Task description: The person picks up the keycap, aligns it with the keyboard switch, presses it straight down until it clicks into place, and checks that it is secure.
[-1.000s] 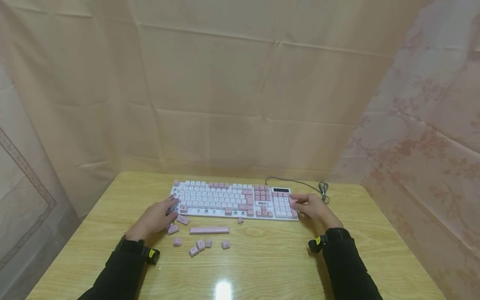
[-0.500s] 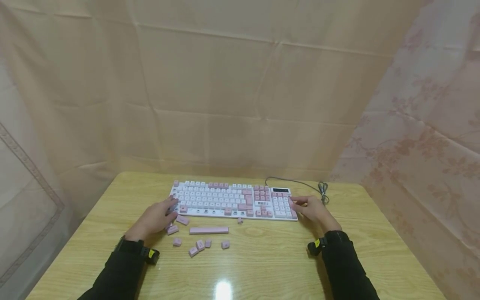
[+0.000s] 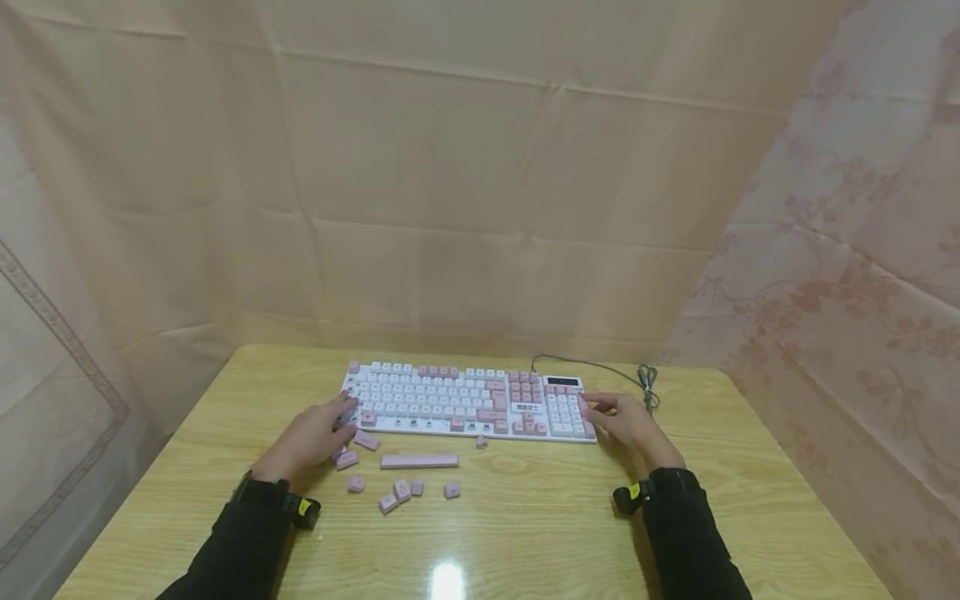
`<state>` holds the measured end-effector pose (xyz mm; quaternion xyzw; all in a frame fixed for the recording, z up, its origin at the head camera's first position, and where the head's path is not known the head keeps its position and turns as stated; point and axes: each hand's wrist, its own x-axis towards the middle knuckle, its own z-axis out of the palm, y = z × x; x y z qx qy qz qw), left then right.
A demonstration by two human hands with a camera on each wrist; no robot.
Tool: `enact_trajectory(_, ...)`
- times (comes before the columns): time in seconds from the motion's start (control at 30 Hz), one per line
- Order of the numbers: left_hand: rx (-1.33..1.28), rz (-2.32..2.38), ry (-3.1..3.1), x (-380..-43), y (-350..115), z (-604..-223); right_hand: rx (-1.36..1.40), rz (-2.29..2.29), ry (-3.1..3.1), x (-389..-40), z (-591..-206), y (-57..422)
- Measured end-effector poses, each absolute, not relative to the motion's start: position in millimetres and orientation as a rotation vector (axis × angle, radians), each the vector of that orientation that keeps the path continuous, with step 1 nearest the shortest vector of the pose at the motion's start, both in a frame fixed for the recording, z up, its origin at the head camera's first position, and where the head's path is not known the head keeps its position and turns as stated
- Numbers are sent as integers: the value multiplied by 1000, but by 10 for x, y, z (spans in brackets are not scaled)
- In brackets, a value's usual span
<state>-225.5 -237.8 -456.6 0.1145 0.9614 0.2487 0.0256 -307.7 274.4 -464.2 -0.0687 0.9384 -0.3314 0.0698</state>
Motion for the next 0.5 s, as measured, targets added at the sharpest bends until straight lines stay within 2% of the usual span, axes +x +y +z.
enact_trajectory(0.5, 347, 769, 2972, -2267, -2374, -4594, -244, -945, 2859, -2996, -4601, 2712)
